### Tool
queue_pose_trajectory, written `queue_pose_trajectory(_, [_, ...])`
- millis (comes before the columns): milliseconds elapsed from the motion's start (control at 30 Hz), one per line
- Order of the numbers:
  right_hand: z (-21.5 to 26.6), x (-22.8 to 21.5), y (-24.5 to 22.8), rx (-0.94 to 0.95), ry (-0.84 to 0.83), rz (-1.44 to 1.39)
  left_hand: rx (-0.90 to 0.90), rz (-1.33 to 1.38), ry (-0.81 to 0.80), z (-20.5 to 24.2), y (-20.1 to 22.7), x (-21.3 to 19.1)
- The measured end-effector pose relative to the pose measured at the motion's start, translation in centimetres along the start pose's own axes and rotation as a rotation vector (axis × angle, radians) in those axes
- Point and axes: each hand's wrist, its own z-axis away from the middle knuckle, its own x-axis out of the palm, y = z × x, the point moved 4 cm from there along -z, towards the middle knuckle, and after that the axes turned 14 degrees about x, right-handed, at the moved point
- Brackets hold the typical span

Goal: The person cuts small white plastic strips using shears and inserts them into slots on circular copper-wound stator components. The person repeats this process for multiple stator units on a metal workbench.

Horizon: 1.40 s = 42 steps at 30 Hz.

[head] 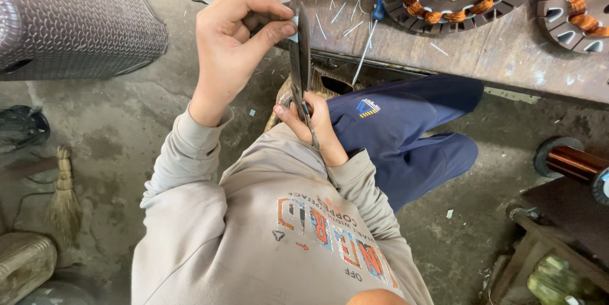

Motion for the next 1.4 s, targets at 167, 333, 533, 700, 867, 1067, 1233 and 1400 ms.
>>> queue_pose_trajectory(167, [0.2,0.0,-0.5,-0.015,-0.014,-0.034,0.011,0.021,0.008,0.1,-0.1,0.1])
queue_pose_trajectory(333, [0.3,0.1,-0.9,0.020,-0.024,-0.022,0.039,0.003,0.001,0.1,-0.1,0.2])
queue_pose_trajectory(533, [0.3,0.6,-1.3,-0.022,-0.004,-0.037,0.042,0.026,0.008,0.6,-0.6,0.6])
queue_pose_trajectory(700, [0.7,1.1,-1.7,-0.009,0.062,-0.030,0.047,0.005,0.005,0.9,-1.7,0.5])
queue_pose_trajectory(867, [1.4,1.6,-2.3,-0.017,0.093,-0.040,0.090,0.022,0.016,1.0,-2.2,0.6])
queue_pose_trajectory(1067, [5.0,-0.9,-2.5,-0.069,0.202,0.044,0.014,0.169,0.120,2.0,-0.4,0.3])
queue_pose_trajectory(1233, [15.5,-6.7,-1.3,0.073,0.526,0.625,0.054,0.210,0.125,2.4,2.0,0.3])
queue_pose_trajectory(1400, [22.0,-8.3,-0.3,0.038,0.353,0.850,-0.140,0.394,0.118,2.5,1.1,3.7])
